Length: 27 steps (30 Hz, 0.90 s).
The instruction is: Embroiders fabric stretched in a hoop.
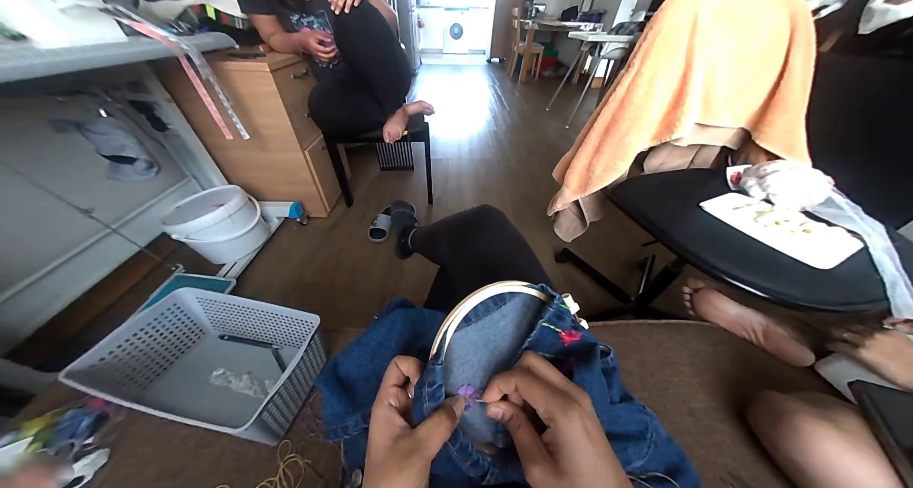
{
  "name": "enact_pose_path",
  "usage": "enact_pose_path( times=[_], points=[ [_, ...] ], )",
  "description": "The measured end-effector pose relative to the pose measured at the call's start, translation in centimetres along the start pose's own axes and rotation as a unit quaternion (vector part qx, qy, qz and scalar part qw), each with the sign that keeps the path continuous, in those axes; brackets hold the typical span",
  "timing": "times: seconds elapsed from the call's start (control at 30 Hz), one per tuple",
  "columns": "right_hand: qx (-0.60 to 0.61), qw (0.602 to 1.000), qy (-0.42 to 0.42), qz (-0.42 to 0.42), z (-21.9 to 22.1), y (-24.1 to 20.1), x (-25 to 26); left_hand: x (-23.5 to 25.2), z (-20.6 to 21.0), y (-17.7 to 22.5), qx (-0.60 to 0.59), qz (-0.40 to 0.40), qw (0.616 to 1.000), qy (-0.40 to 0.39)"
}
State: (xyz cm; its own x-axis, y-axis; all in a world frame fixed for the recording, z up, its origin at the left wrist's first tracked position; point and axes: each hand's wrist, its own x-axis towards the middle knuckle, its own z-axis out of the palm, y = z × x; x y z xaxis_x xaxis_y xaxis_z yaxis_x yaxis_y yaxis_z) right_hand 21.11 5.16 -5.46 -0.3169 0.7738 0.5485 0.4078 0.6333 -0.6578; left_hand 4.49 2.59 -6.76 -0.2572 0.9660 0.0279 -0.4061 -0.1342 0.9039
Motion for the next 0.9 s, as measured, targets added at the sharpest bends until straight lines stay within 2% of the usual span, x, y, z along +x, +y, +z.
enact_pose_path(
  times=[0.13,0.3,0.9],
  points=[
    [0.012,1.000,-0.002,-0.026,-0.5,-0.2,0.0,0.1,0.0,-0.1,0.001,0.008,1.000,0.002],
    [-0.041,0.998,-0.001,-0.056,0.4,0.4,0.3,0.0,0.1,0.0,0.000,0.012,1.000,0.000],
    [-0.066,0.996,0.007,-0.053,0.7,0.2,0.4,0.0,-0.1,-0.1,-0.002,0.033,0.999,-0.008]
  ],
)
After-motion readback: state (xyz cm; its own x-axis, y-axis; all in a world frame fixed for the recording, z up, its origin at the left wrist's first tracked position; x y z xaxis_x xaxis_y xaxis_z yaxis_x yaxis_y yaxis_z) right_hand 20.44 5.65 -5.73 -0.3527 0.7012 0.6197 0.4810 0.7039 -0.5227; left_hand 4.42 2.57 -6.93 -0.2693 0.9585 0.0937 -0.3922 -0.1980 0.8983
